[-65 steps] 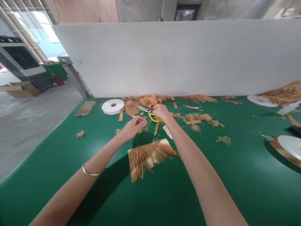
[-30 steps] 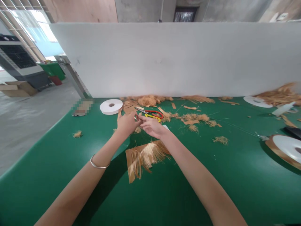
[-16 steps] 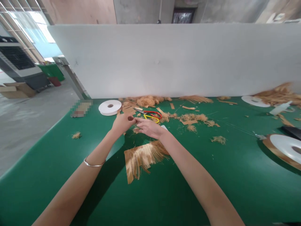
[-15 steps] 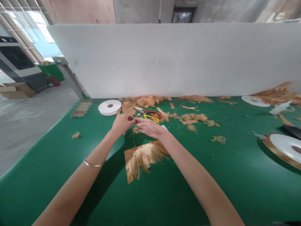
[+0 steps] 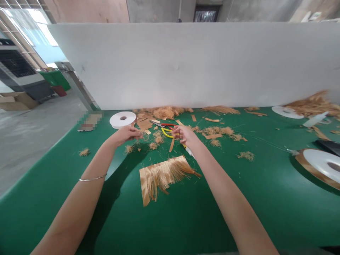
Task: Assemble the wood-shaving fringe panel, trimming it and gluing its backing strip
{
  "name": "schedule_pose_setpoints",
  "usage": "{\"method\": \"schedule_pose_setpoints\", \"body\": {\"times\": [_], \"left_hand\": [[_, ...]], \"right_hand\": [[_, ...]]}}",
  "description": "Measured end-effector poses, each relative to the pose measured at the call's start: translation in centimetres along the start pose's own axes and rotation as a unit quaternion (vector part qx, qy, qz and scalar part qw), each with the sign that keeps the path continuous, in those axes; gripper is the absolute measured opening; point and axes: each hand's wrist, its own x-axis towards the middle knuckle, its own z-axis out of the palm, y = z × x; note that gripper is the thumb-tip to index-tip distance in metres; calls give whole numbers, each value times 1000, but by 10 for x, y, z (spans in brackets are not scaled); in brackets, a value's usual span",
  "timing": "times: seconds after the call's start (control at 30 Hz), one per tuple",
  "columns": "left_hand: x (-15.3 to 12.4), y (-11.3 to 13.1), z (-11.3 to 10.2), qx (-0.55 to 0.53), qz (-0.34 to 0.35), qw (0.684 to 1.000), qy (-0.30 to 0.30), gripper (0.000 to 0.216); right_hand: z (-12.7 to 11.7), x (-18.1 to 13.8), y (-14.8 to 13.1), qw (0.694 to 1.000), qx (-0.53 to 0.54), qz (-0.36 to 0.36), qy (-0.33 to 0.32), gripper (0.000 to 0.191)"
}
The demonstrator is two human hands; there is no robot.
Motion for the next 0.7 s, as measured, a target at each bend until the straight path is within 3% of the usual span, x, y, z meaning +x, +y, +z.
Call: {"method": "schedule_pose_setpoints", "body": {"times": [0.1, 0.2, 0.3, 0.37, 0.43, 0.53, 0.63, 0.7], "left_hand": [[-1, 2, 1, -66, -17, 996, -56, 15], [-5, 13, 5, -75, 0, 994, -82, 9], [-9, 27, 7, -51, 40, 994, -90, 8], [-10, 32, 4, -10, 56, 994, -89, 10], [-10, 33, -1, 45, 54, 996, -49, 14], [-12, 30, -15, 157, 8, 987, 25, 39], [-22, 35, -32, 265, -54, 962, -32, 70], [-36, 45, -43, 318, -76, 943, -54, 73]], "right_hand": [[3, -6, -6, 998, -52, -36, 9, 20], [18, -18, -7, 981, -144, -115, -55, 26], [33, -26, 1, 930, -260, -209, -152, 45], [39, -27, 8, 900, -318, -221, -199, 57], [39, -26, 12, 879, -367, -210, -219, 63], [33, -22, 12, 865, -412, -213, -192, 61], [25, -22, 8, 847, -453, -222, -170, 47], [23, -25, 5, 834, -477, -206, -185, 37]]}}
